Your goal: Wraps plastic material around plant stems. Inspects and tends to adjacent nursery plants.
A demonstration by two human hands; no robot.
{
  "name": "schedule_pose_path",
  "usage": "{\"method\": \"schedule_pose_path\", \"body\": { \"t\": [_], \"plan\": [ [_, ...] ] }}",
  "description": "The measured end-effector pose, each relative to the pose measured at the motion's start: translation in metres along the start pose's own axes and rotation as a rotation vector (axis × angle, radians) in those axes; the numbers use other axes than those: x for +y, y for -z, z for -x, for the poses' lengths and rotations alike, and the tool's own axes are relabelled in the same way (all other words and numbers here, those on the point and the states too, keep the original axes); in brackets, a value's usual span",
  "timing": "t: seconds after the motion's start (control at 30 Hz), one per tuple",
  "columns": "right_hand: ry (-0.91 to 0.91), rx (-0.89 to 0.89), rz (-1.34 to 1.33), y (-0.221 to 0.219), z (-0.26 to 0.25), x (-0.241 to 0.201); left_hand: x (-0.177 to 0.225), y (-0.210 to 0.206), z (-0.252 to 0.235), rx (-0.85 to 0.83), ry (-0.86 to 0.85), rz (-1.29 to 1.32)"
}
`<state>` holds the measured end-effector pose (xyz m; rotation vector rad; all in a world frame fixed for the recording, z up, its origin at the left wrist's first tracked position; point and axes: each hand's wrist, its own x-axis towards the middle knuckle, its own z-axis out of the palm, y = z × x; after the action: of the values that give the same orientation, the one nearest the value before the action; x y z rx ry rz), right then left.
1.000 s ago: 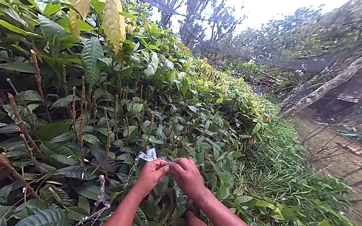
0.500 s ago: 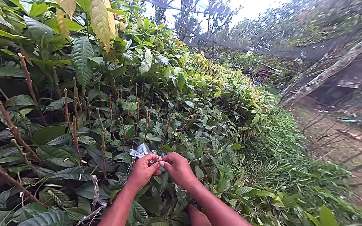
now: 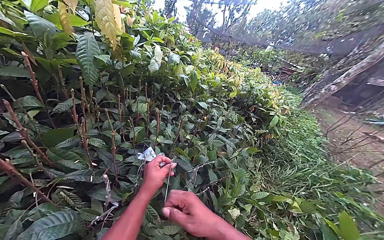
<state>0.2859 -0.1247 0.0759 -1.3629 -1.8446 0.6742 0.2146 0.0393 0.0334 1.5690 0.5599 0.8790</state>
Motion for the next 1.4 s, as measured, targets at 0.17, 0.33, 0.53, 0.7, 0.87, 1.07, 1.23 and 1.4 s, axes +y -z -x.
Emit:
{"method": "schedule_pose_path", "body": {
  "t": [0.17, 0.33, 0.53, 0.7, 0.87, 1.07, 1.23, 1.4],
  "plan": [
    [-0.192, -0.096, 0.306, 0.025, 0.059, -0.008, 0.025, 0.005, 0.024, -0.097, -0.312, -0.395],
    [-0.241, 0.382, -0.128, 0.042, 0.092, -0.021, 0.051, -0.010, 0.069, -0.335, -0.662, -0.144],
    [-0.182, 0.569, -0.475, 0.017, 0.076, -0.040, 0.051, -0.019, 0.104, -0.520, -0.762, -0.033],
    [-0.147, 0.775, -0.925, 0.016, 0.077, -0.036, 0.044, 0.006, 0.109, -0.654, -0.162, 0.336],
    [-0.241, 0.946, -1.161, 0.049, 0.095, -0.031, 0.031, 0.041, 0.085, -0.054, 0.155, 0.281],
    [-0.245, 1.101, -1.261, 0.064, 0.106, -0.016, 0.022, 0.028, 0.068, 0.060, 0.063, 0.060],
    [-0.215, 1.174, -1.148, 0.072, 0.115, 0.016, 0.014, -0.001, 0.048, -0.236, 0.111, -0.406],
    [-0.269, 1.245, -1.164, 0.093, 0.107, 0.043, 0.002, -0.051, -0.012, -0.344, 0.228, -0.624]
  ]
}}
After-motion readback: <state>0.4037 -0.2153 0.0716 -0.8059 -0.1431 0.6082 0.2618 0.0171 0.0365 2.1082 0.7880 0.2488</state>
